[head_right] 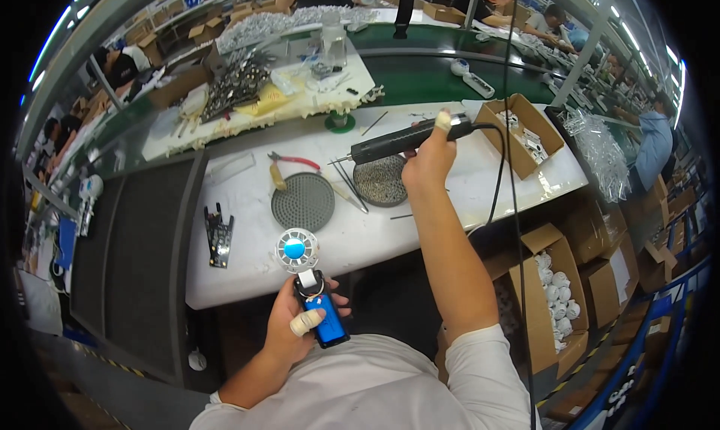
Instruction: Assemble plastic housings for electronic components using a heat gun and hand assembly tools.
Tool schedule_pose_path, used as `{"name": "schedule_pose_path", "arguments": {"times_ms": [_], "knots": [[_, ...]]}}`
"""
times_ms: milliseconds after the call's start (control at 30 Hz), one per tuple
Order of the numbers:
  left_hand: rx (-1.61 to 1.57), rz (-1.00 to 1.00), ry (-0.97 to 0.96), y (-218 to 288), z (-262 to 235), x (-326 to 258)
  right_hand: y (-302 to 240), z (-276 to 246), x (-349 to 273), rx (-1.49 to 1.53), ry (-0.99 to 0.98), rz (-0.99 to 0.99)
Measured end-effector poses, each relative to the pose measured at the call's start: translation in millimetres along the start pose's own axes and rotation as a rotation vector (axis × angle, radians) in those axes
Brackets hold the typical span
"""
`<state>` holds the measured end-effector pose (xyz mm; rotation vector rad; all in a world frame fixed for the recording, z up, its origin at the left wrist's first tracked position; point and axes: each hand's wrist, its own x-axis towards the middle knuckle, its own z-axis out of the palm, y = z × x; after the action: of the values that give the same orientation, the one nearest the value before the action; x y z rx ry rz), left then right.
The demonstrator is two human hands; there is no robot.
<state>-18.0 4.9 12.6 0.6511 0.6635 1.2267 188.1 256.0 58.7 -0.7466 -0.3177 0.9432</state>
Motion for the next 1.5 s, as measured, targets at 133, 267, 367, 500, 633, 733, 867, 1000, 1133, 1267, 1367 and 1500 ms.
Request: {"name": "schedule_pose_path", "arguments": {"times_ms": [133, 267, 367, 500, 633, 733, 867, 1000, 1133, 1267, 1367, 1500], "knots": [[-0.002, -0.029, -0.022, 6.5, 0.6, 0.9, 23.0, -16.4, 43.7, -0.136, 0.095, 0.144], [0.062, -0.051, -0.054, 14.0, -7.5, 4.2, 14.4, -28.8, 61.2, -0.260, 0.059, 0.239], [0.096, -0.056, -0.061, 20.4, -11.7, 8.5, 5.0, -43.3, 57.1, -0.248, -0.010, 0.337], [0.111, -0.094, -0.107, 30.8, -19.6, 14.7, -2.8, -74.1, -11.2, -0.532, -0.152, -0.030], [0.180, -0.253, -0.331, 45.7, -26.5, 35.6, -14.4, -89.0, -134.9, -0.493, -0.801, 0.364], [0.224, -0.433, -0.485, 56.4, -26.8, 43.5, -27.4, -72.0, -154.4, -0.383, -0.925, 0.592], [0.294, -0.450, -0.295, 65.7, -34.7, 38.8, -23.1, -72.0, -148.5, -0.463, -0.991, 0.601], [1.116, 0.222, -0.149, 58.7, -36.0, 25.3, -13.1, -74.7, -153.8, -0.364, -0.707, 0.535], [1.490, 0.511, -0.001, 51.2, -32.1, 25.9, -0.1, -75.1, -154.0, -0.231, -0.584, 0.595], [1.489, 0.529, -0.005, 51.9, -40.8, 27.5, -0.1, -70.9, -155.1, -0.208, -0.544, 0.737], [1.492, 0.549, -0.021, 50.9, -47.3, 27.5, -1.4, -66.3, -163.4, -0.290, -0.579, 0.556], [1.467, 0.527, -0.069, 56.2, -47.2, 27.7, -6.3, -67.9, -168.9, -0.520, -0.710, 0.297]]}}
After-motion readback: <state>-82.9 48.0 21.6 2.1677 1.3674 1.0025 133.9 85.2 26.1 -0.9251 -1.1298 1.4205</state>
